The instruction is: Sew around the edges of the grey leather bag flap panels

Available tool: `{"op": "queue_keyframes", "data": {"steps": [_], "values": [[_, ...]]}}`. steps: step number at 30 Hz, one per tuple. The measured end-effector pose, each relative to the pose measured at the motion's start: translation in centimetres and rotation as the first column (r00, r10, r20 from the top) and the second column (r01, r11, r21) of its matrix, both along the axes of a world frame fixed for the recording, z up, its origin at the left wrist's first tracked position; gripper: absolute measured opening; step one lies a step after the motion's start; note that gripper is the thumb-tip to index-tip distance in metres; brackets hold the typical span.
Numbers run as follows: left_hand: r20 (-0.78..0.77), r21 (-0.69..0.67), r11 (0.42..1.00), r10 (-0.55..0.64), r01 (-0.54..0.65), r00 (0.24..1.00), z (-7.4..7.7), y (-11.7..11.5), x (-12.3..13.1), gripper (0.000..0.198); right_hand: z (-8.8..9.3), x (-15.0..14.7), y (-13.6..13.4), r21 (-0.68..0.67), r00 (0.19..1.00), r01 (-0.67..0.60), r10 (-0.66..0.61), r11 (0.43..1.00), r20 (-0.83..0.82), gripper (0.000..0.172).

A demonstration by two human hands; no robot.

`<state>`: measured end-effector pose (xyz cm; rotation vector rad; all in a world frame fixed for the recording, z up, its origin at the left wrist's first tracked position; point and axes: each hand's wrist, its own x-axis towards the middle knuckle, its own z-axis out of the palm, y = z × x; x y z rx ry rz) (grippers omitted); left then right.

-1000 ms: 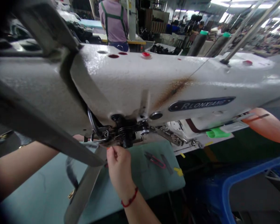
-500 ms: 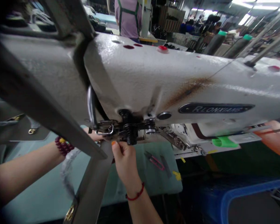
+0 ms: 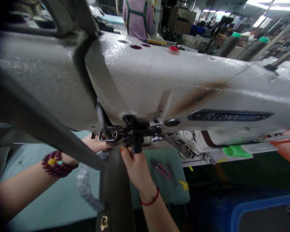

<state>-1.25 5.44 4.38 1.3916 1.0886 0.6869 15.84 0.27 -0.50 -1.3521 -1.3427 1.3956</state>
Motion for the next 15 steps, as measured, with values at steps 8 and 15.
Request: {"op": "queue_keyframes", "data": {"steps": [8,15], "values": [[0.009,-0.042,0.944,0.328,-0.327,0.945,-3.2,-0.9,-4.0,0.035,0.8,-0.2,-0.4,0.027,0.998,-0.007,0.005,1.000,0.061,0.042],[0.038,0.070,0.934,0.350,-0.351,0.936,-7.5,-6.6,-3.5,0.070,-0.2,-0.3,-0.5,0.018,0.999,-0.011,0.010,1.000,0.052,0.043]]}}
